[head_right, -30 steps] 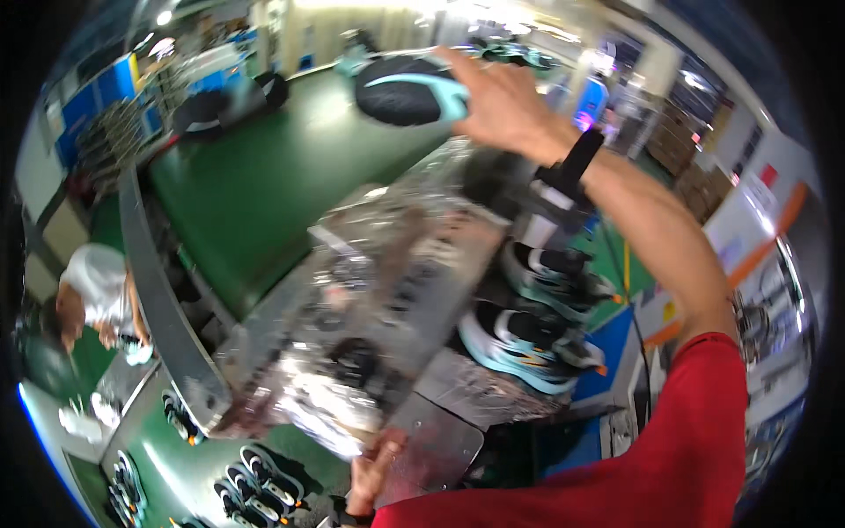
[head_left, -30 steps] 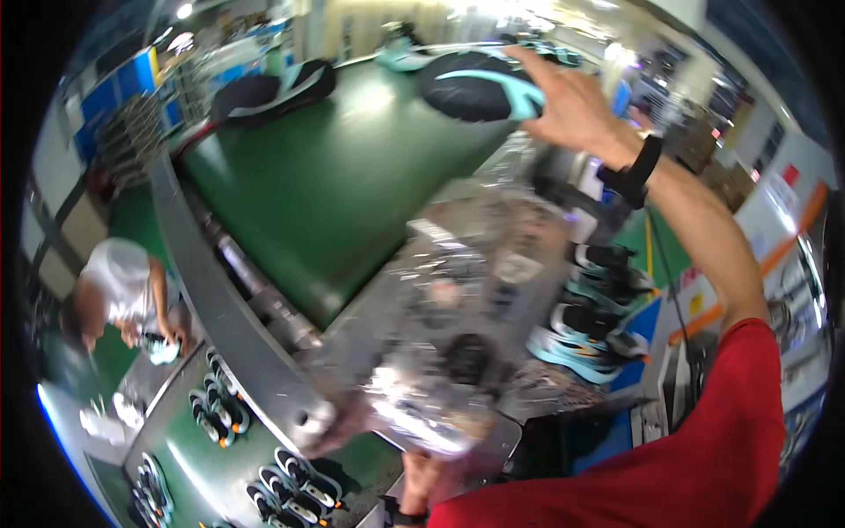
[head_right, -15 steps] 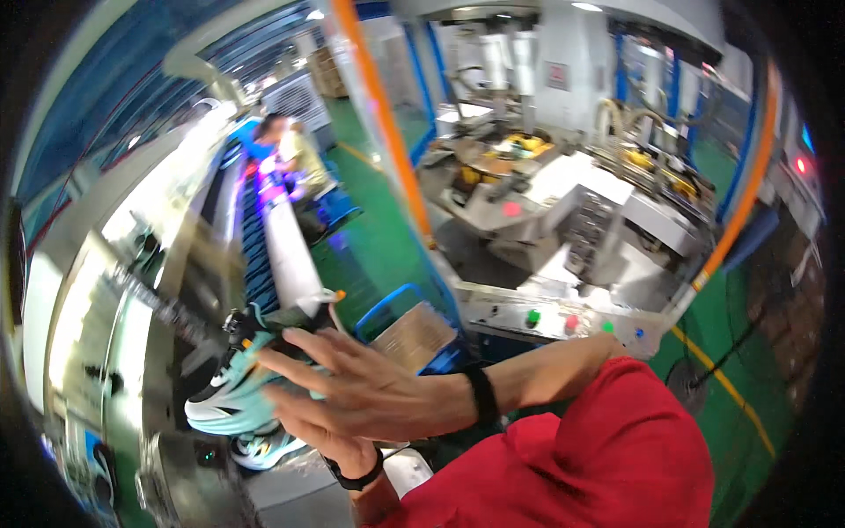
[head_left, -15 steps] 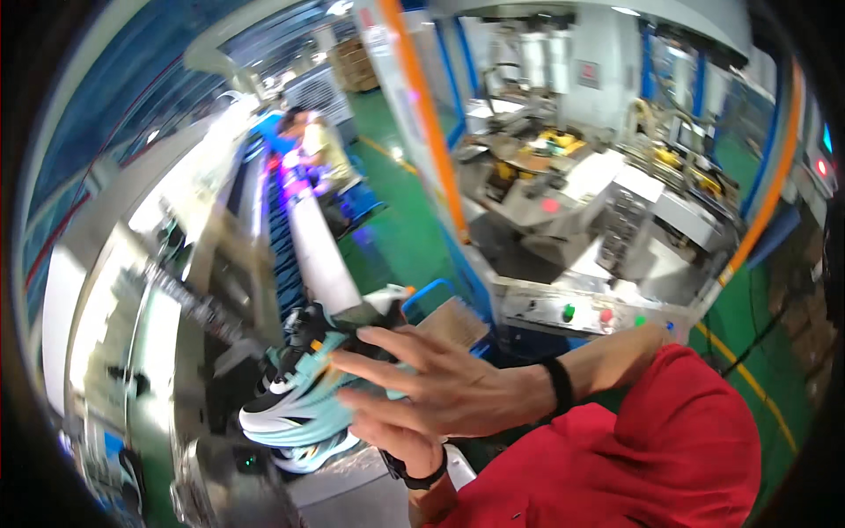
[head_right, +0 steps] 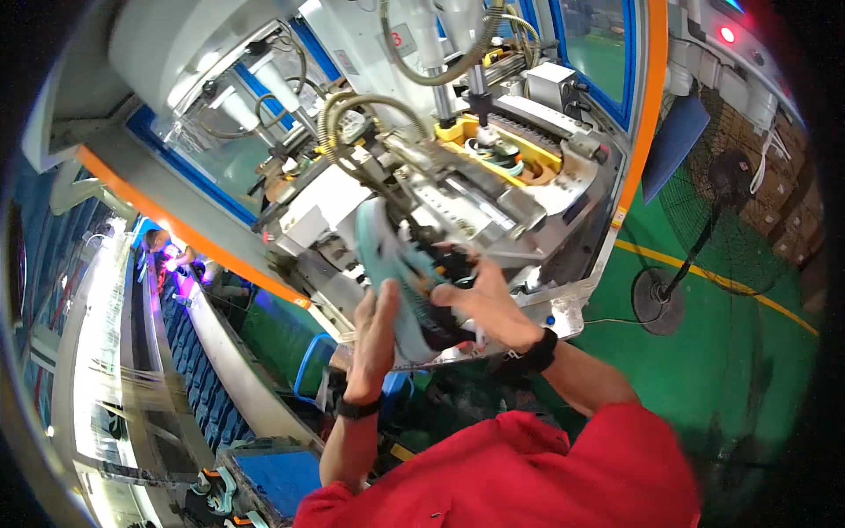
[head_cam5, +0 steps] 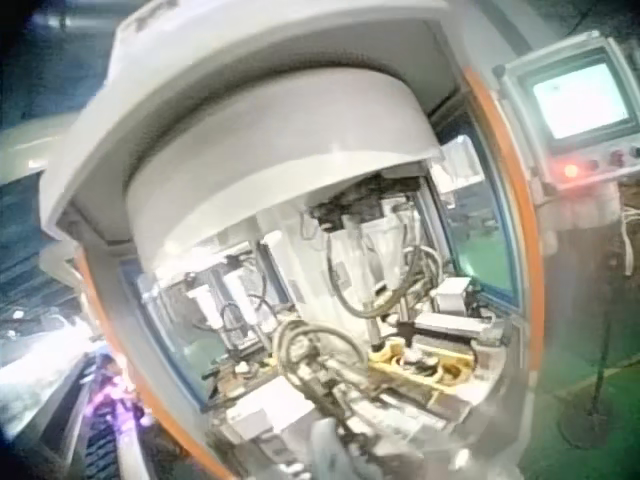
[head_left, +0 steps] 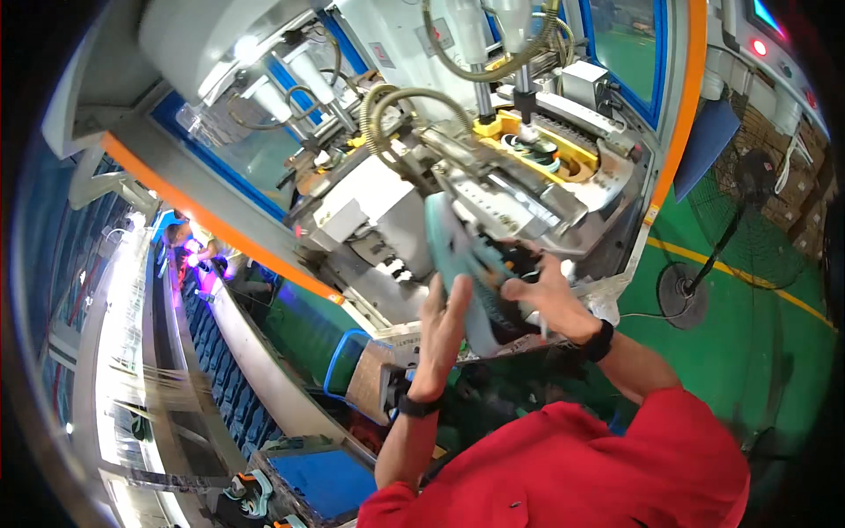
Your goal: Placing shoes into a machine for lasting or sole attachment and sorting shoes on a conveyor.
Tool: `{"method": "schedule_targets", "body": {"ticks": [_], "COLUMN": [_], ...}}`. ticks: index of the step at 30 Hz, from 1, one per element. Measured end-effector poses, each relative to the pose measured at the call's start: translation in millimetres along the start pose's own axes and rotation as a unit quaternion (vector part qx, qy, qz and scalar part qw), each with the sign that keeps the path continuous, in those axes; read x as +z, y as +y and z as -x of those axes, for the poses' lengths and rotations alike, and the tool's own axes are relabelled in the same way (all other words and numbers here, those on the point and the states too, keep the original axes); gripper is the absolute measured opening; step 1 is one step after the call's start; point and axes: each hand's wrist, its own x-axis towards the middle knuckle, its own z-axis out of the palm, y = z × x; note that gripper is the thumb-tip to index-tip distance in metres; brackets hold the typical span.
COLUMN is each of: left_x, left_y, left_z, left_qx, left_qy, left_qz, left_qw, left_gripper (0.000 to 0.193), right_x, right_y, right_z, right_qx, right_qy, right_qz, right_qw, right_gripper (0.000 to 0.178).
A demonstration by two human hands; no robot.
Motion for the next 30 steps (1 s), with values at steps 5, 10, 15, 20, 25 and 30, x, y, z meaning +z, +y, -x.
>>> {"method": "schedule_targets", "body": {"ticks": [5,10,15,20,25,30], "left_x": [64.6,77.5,96.1,48.5,-8.6,-87.1], "left_y": [-46.6,-165.2,-190.4,-198.7,-140.5,-57.2], "left_z": [-125.7,-309.6,-380.2,-394.5,-309.5,-134.5], "left_qx": [-0.041,-0.041,-0.072,-0.102,-0.184,-0.207], "left_qy": [-0.015,0.064,0.159,0.197,0.077,0.007], "left_qz": [-0.01,-0.202,-0.301,-0.365,0.193,0.198], "left_qw": [0.999,0.976,0.937,0.904,0.961,0.958], "left_gripper": [0.064,0.062,0.073,0.059,0.019,0.031], "right_x": [-128.0,-175.9,-178.0,-185.9,-181.7,-96.7], "right_y": [3.8,-17.2,-21.3,-17.8,-28.6,30.8], "right_z": [-28.4,-39.8,-43.5,-98.9,-243.4,-363.0], "right_qx": [-0.063,-0.088,-0.09,-0.093,-0.005,0.164], "right_qy": [0.209,0.294,0.342,0.34,0.215,0.046], "right_qz": [0.162,0.157,0.242,0.388,0.518,0.603], "right_qw": [0.962,0.939,0.904,0.851,0.828,0.78], "right_gripper": [0.068,0.061,0.059,0.056,0.058,0.061]}}
